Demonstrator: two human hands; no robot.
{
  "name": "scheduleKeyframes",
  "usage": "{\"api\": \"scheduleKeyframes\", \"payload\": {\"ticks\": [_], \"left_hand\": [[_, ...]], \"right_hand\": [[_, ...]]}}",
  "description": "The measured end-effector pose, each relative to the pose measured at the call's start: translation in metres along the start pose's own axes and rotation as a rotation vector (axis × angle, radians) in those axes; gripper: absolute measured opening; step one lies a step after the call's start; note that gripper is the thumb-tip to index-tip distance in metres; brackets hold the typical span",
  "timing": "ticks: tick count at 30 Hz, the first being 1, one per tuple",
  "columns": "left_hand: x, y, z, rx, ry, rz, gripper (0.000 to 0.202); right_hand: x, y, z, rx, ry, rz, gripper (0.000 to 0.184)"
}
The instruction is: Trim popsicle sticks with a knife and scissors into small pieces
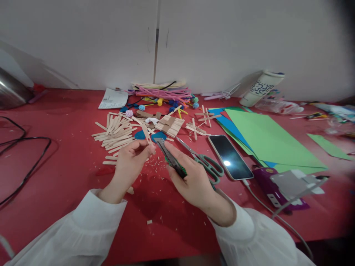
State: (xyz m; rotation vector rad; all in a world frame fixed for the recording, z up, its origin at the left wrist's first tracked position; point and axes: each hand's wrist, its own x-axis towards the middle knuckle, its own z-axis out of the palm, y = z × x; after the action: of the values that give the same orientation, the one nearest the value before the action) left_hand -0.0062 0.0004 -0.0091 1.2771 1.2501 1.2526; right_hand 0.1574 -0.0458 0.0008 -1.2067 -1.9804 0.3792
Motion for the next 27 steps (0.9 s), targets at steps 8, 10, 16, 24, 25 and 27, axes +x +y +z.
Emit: {"api": "scheduleKeyframes", "payload": {"ticks": [8, 10, 16, 24, 25, 27], "left_hand": [[-0.001, 0.003, 0.001, 0.101, 0.082, 0.086, 0.012], [-0.002, 0.005, 0.001, 0.134, 0.080, 0.107, 0.010], [-0.007, 0.008, -0.001, 0.315, 0.101, 0.272, 0.008], [-0.005, 0.007, -0.005, 0.538, 0.184, 0.579, 0.008], [-0.005, 0.007, -0.004, 0.542, 0.186, 0.575, 0.008], [-0.005, 0.008, -0.004, 0.540, 0.188, 0.530, 0.008]], "right_hand": [[0.000, 0.000, 0.000, 0.002, -0.065, -0.005, 0.051], [0.000, -0.001, 0.000, -0.003, -0.079, -0.006, 0.051], [-0.002, -0.003, 0.001, -0.010, -0.073, 0.011, 0.050], [-0.002, -0.012, 0.002, 0.469, -0.156, 0.266, 0.054], [-0.001, -0.013, 0.001, 0.571, -0.170, 0.335, 0.055], [0.001, -0.013, 0.002, 0.791, -0.204, 0.458, 0.057]]}}
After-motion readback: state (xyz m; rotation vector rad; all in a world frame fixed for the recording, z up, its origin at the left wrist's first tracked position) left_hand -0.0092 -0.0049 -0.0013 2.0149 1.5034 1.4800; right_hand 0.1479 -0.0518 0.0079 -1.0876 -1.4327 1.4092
